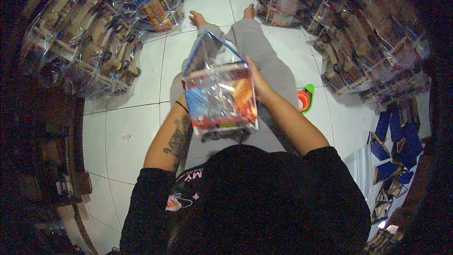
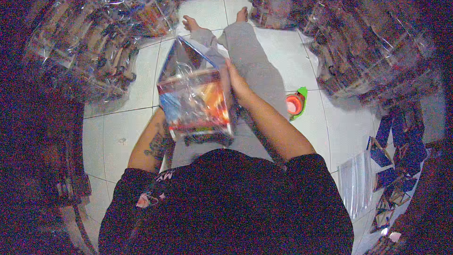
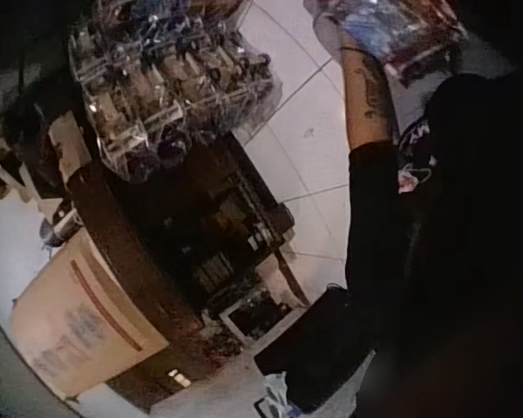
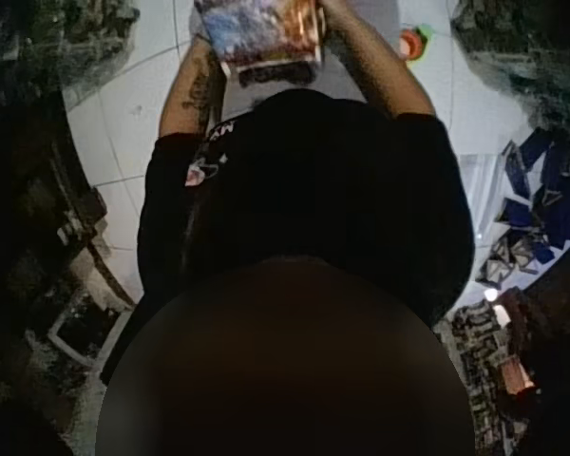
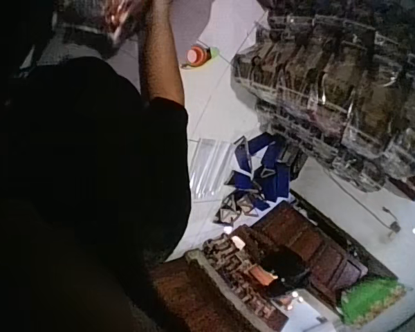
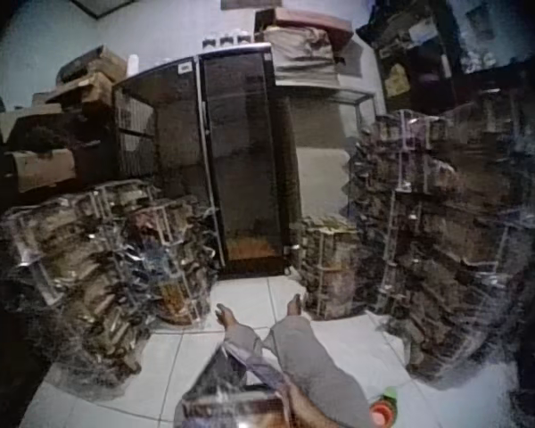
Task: The person sits on the floor and wraps wooden toy vehicles in clear plastic bags using a tape dispenser. They place the toys into bags, seal the edges with tape, and set the finished packages aside.
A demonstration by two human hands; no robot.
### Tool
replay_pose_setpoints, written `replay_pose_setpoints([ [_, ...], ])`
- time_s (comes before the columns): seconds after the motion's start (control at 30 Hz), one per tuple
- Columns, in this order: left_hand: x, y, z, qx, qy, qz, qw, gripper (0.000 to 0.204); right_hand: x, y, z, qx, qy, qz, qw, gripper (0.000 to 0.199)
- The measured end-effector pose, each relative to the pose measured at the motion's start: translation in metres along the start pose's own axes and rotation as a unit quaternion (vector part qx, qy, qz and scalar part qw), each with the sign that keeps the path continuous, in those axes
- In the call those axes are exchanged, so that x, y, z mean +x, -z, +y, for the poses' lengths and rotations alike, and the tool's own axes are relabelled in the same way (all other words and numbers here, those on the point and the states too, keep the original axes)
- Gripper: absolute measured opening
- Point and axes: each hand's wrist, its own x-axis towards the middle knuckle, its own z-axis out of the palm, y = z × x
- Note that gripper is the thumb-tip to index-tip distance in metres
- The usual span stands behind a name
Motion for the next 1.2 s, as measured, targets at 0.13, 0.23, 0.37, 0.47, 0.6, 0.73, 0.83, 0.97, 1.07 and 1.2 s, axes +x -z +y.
replay_pose_setpoints([
  [0.13,-0.023,-0.005,-0.051,0.093,0.048,-0.012,0.994,0.077,-0.003,0.037,0.002,0.075,-0.099,-0.078,0.989,0.061],
  [0.23,-0.060,-0.024,-0.040,0.288,-0.243,-0.040,0.925,0.088,-0.007,0.038,-0.043,0.101,-0.016,-0.070,0.992,0.067],
  [0.37,-0.085,-0.045,-0.017,0.522,-0.623,0.020,0.582,0.102,0.031,0.012,-0.120,-0.125,0.027,-0.110,0.986,0.085],
  [0.47,-0.086,-0.047,-0.027,0.642,-0.702,0.019,0.308,0.086,0.062,-0.001,-0.142,-0.328,0.106,-0.227,0.911,0.087],
  [0.6,-0.087,-0.046,-0.076,0.799,-0.540,-0.116,0.239,0.071,0.080,-0.024,-0.131,-0.456,0.026,-0.308,0.835,0.074],
  [0.73,-0.085,-0.057,-0.101,0.572,-0.289,-0.359,0.679,0.072,0.087,-0.066,-0.101,-0.414,0.040,-0.418,0.808,0.068],
  [0.83,-0.097,-0.051,-0.078,0.688,-0.366,-0.389,0.490,0.071,0.094,-0.078,-0.106,-0.403,-0.008,-0.429,0.809,0.061],
  [0.97,-0.142,-0.011,-0.014,0.600,-0.587,-0.302,0.452,0.057,0.081,-0.064,-0.132,-0.356,0.293,-0.294,0.837,0.066],
  [1.07,-0.155,0.005,0.021,0.624,-0.380,0.005,0.683,0.064,0.053,-0.069,-0.140,-0.463,0.450,-0.337,0.685,0.065],
  [1.2,-0.133,0.013,0.054,0.459,-0.403,0.114,0.784,0.063,0.019,-0.112,-0.136,-0.588,0.393,-0.343,0.618,0.035],
])
